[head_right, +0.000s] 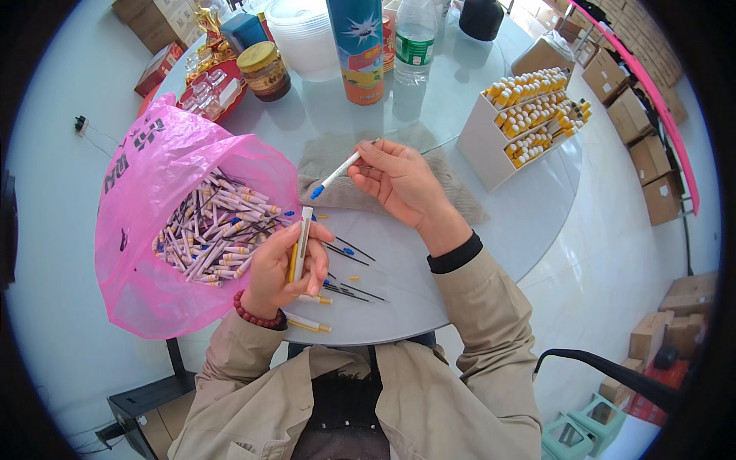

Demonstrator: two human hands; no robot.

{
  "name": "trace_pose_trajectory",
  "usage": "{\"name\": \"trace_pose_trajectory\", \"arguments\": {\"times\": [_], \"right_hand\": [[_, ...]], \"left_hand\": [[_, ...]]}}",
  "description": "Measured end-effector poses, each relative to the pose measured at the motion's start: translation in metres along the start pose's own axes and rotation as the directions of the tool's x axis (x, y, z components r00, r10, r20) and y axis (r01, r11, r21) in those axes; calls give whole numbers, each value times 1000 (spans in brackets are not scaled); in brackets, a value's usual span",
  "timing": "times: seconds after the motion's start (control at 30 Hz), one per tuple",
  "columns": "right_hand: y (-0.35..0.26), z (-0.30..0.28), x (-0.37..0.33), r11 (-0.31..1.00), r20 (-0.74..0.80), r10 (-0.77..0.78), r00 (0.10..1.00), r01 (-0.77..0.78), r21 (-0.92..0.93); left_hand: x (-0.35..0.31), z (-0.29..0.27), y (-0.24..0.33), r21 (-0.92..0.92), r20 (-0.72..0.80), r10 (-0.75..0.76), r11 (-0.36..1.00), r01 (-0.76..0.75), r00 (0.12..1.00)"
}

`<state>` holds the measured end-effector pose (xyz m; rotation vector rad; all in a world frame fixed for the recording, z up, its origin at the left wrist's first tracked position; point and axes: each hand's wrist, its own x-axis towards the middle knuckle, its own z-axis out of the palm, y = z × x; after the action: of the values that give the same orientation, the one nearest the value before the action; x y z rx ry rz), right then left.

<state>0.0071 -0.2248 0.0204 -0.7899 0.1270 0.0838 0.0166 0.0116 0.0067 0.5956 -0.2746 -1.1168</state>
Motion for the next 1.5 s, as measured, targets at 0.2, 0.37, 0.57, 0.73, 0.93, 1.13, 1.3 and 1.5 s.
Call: {"name": "trace_pose_trajectory", "arguments": {"times": [0.2,0.37,0.57,0.73,0.93,1.13,1.3,1.5], "right_hand": [[-1,1,0,999,3,17,1000,-17,-31],[1,3,-1,998,6,35,999,-35,-54],[2,4,-1,995,16,45,999,-43,-88],[2,5,-2,992,33,30,999,-26,-127],[-2,8,-5,968,30,43,999,-34,-250],[3,12,-7,944,55,79,995,-57,-324],[14,17,-9,907,102,117,988,-64,-416],[21,21,-10,902,158,167,973,-86,-424]], "left_hand": [[-2,-1,1,-4,54,-2,1000,2,999],[-2,-1,0,-10,66,4,1000,-4,998],[-1,0,0,-3,73,4,1000,-3,997],[-2,0,0,26,57,-29,999,28,998],[-1,1,1,46,49,-55,998,53,997],[0,2,0,63,26,-55,997,53,998],[1,5,0,95,-52,-42,994,47,998],[1,12,0,149,-98,3,989,12,995]]}}
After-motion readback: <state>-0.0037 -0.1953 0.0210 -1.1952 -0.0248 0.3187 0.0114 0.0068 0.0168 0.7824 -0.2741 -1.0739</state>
